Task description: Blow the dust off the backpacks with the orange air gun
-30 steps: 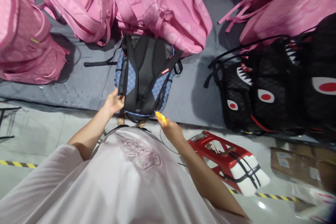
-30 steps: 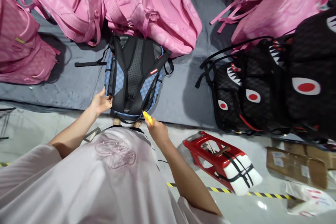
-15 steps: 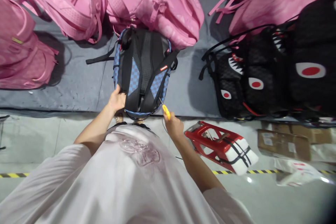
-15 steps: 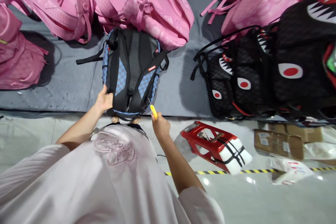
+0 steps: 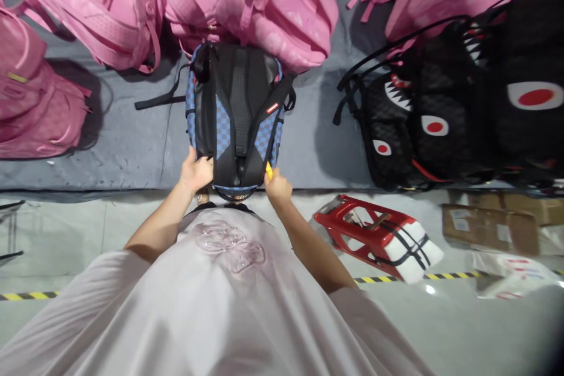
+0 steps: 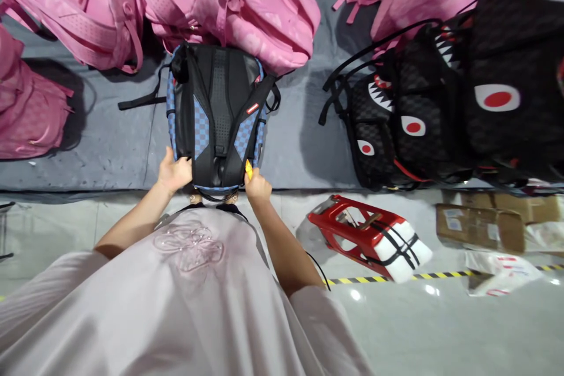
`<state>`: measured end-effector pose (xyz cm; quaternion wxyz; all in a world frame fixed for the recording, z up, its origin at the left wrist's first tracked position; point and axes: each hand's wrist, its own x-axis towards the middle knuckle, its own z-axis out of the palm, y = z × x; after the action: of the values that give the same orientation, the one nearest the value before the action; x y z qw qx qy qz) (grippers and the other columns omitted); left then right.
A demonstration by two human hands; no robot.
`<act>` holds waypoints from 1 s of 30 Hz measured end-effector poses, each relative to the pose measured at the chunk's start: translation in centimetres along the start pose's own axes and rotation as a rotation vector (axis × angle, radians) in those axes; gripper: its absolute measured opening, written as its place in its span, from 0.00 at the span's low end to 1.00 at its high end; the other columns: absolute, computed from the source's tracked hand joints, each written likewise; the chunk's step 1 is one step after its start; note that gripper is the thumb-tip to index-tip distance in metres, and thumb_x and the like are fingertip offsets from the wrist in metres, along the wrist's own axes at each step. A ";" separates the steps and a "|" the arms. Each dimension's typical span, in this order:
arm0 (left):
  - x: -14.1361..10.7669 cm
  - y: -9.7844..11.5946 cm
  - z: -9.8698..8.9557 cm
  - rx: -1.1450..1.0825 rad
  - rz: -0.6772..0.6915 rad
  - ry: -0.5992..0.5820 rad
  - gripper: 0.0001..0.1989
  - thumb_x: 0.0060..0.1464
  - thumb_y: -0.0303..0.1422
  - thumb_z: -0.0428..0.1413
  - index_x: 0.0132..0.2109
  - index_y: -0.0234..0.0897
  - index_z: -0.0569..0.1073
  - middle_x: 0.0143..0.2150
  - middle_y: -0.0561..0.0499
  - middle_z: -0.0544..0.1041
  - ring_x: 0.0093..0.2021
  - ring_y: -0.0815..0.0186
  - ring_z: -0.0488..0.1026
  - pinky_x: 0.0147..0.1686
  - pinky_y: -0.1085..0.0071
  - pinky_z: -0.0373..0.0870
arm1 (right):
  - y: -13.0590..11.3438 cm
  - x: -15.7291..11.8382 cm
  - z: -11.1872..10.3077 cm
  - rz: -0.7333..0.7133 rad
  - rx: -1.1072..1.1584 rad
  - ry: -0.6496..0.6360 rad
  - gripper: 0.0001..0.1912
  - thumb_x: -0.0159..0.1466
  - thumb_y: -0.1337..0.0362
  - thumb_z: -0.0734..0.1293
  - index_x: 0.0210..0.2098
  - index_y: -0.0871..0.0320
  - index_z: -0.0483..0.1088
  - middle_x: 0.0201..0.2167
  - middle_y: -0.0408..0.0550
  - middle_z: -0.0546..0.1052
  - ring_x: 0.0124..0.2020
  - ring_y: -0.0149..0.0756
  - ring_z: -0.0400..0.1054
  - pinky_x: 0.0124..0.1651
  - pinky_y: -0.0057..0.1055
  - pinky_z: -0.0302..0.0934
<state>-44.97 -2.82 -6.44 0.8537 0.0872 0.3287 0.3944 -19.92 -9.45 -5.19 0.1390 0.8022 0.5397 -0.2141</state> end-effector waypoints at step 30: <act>2.3 0.7 0.7 0.182 -0.164 -0.052 0.48 0.55 0.67 0.34 0.58 0.28 0.70 0.45 0.35 0.80 0.52 0.47 0.76 0.51 0.51 0.73 | 1.7 -16.1 4.2 0.306 0.483 -0.008 0.21 0.73 0.52 0.53 0.49 0.61 0.68 0.36 0.56 0.79 0.39 0.45 0.74 0.33 0.30 0.53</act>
<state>-43.90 -0.58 -6.69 0.8799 0.1475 0.3468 0.2893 -24.43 -24.96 -0.96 -0.0231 0.8835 0.3450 -0.3161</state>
